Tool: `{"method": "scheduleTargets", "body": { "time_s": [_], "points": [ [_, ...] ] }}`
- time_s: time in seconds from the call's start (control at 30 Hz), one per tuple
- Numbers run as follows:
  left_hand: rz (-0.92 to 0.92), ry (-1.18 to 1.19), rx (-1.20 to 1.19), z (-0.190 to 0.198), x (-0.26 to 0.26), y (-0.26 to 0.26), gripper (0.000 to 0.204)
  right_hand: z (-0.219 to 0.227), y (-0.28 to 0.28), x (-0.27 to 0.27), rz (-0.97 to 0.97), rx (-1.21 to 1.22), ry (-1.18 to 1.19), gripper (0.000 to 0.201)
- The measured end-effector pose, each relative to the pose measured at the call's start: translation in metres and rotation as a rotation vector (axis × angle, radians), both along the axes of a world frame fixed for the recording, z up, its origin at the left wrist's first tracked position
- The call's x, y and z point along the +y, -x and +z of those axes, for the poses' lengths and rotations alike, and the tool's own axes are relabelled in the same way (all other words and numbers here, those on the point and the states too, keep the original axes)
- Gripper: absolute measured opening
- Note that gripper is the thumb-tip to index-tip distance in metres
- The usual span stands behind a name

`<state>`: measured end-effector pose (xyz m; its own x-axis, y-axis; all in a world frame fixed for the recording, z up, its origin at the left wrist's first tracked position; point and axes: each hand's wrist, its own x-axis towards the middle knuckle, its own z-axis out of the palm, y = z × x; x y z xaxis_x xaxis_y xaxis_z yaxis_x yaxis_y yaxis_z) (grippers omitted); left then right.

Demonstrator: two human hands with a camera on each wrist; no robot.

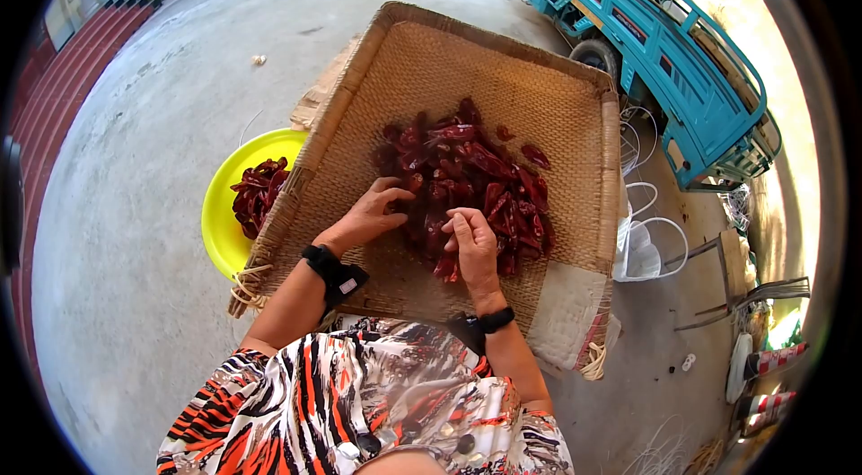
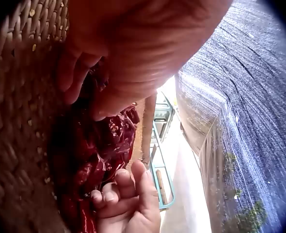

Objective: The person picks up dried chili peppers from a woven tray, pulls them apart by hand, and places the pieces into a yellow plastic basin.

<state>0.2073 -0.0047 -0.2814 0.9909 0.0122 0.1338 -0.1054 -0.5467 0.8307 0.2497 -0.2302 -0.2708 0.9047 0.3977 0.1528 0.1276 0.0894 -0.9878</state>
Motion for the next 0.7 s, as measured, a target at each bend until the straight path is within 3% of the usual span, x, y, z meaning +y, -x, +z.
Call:
{"method": "scheduleTargets", "body": {
  "time_s": [0.2,0.3,0.4,0.5,0.63,0.7],
  "points": [
    [0.029,0.048,0.008,0.010,0.001,0.001,0.022,-0.003,-0.001,-0.001,0.016,0.046,0.016,0.018],
    [-0.007,0.383,-0.027,0.016,-0.004,0.003,0.014,0.004,0.004,0.001,-0.036,0.047,0.012,0.019],
    [-0.156,0.634,0.106,0.030,-0.011,0.007,0.016,0.010,0.008,0.005,-0.037,0.008,0.022,0.023],
    [-0.208,0.715,0.128,0.022,-0.018,0.006,0.016,0.009,0.006,0.000,0.125,-0.023,0.156,0.026],
    [-0.175,0.591,0.130,0.014,-0.024,0.006,0.014,0.009,0.009,0.000,0.137,-0.030,0.049,0.027],
    [-0.152,0.542,0.130,0.018,-0.024,0.008,0.014,0.008,0.007,0.002,0.097,-0.383,0.191,0.025]
  ]
}}
